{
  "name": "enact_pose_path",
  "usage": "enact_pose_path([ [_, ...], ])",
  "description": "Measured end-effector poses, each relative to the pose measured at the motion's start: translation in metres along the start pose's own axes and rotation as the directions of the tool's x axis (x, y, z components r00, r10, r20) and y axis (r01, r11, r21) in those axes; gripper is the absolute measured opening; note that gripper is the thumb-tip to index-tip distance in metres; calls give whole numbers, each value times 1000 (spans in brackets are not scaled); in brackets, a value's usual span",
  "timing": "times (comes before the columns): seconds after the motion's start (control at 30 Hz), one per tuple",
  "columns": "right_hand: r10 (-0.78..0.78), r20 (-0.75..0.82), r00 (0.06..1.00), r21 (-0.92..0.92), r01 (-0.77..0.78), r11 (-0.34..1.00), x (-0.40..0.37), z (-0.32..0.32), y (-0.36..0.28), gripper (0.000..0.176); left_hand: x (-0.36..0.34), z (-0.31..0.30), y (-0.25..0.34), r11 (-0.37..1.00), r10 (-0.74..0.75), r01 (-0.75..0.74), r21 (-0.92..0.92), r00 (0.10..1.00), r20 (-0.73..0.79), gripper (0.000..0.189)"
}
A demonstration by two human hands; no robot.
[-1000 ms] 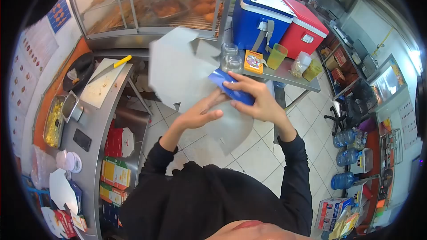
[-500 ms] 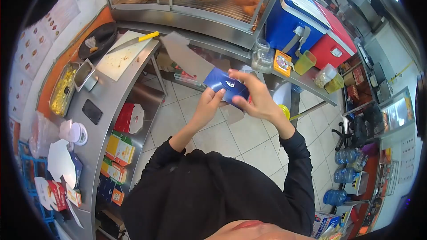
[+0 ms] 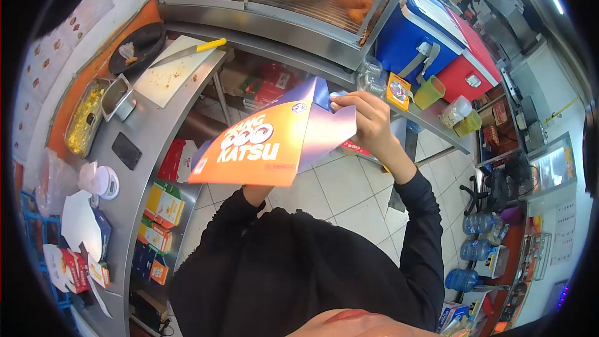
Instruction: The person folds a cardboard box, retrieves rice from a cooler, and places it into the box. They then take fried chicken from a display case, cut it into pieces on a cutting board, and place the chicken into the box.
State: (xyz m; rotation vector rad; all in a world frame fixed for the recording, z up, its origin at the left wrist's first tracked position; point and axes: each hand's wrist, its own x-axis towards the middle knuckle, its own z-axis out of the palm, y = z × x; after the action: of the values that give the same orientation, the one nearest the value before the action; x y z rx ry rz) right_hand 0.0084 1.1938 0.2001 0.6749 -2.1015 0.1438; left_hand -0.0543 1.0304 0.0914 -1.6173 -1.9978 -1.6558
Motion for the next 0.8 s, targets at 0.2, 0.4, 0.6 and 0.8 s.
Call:
enact_pose_path([
  [0.2,229,-48,972,81,-224,971,-1,15,-41,18,11,27,-4,916,-274,228,-331,956,-100,28],
  [0.4,196,-34,980,19,-195,981,-9,20,-47,20,14,25,-5,882,-327,289,-371,944,-42,29],
  [0.6,135,21,991,-102,-132,986,-18,5,-22,21,18,18,-4,779,-399,354,-518,917,26,30],
  [0.8,334,411,848,232,-452,861,-2,-25,-9,40,54,-12,27,376,-296,389,-841,911,289,44],
])
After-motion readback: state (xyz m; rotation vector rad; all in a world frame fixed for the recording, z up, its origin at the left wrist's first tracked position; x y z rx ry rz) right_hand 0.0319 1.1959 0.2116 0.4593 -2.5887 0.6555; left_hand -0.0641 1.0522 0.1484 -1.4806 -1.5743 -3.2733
